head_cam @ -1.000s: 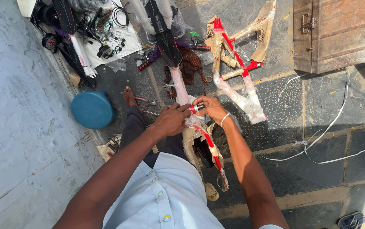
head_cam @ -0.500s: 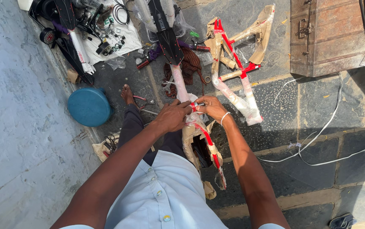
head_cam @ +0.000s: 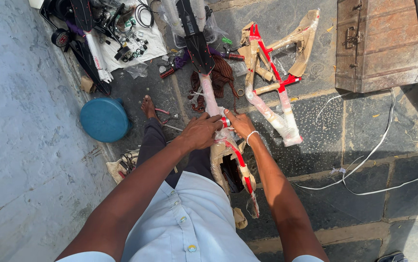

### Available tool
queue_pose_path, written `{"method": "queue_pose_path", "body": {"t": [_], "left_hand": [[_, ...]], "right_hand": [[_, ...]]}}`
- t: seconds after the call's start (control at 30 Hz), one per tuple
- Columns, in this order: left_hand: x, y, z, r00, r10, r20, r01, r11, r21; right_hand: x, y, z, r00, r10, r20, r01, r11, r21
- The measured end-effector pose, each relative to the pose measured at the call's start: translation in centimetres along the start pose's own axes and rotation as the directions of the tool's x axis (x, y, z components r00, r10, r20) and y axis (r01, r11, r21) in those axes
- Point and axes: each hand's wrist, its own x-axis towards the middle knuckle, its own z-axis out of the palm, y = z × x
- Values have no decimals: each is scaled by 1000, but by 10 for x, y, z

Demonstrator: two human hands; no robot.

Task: The person assembles a bicycle by unpacking components, wiping the frame with a cloth, and using a wrench and pliers to attach the handlebars and other parts to the frame.

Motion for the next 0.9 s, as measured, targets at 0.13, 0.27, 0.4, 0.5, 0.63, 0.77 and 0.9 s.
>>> {"method": "queue_pose_path", "body": {"t": [0.13, 0.27, 0.4, 0.5, 0.63, 0.77, 0.9], "left_hand": [[-1, 2, -2, 1000, -8, 19, 8, 1000, 4], [0, 5, -7, 999, -31, 42, 31, 999, -7], [-9, 1, -5, 1000, 25, 12, -25, 1000, -6], [0, 5, -4, 999, -26, 25, 25, 999, 39], [-2, 1, 0, 999, -22, 26, 22, 1000, 6], [-2, 2, 1, 1000, -10, 19, 9, 1000, 17], [-3, 4, -4, 1000, -22, 10, 22, 1000, 3]], "right_hand": [[-1, 8, 2, 971, -234, -58, 241, 944, 225], [6, 14, -12, 888, -437, 144, 349, 843, 408], [2, 10, 2, 988, -126, 94, 122, 991, 48], [-7, 6, -7, 993, -73, -96, 60, 991, -123], [-16, 1, -1, 721, -691, -58, 691, 708, 147], [-16, 0, 2, 964, -265, 12, 258, 948, 184], [-14, 0, 1, 989, -69, -129, 49, 986, -157]]}}
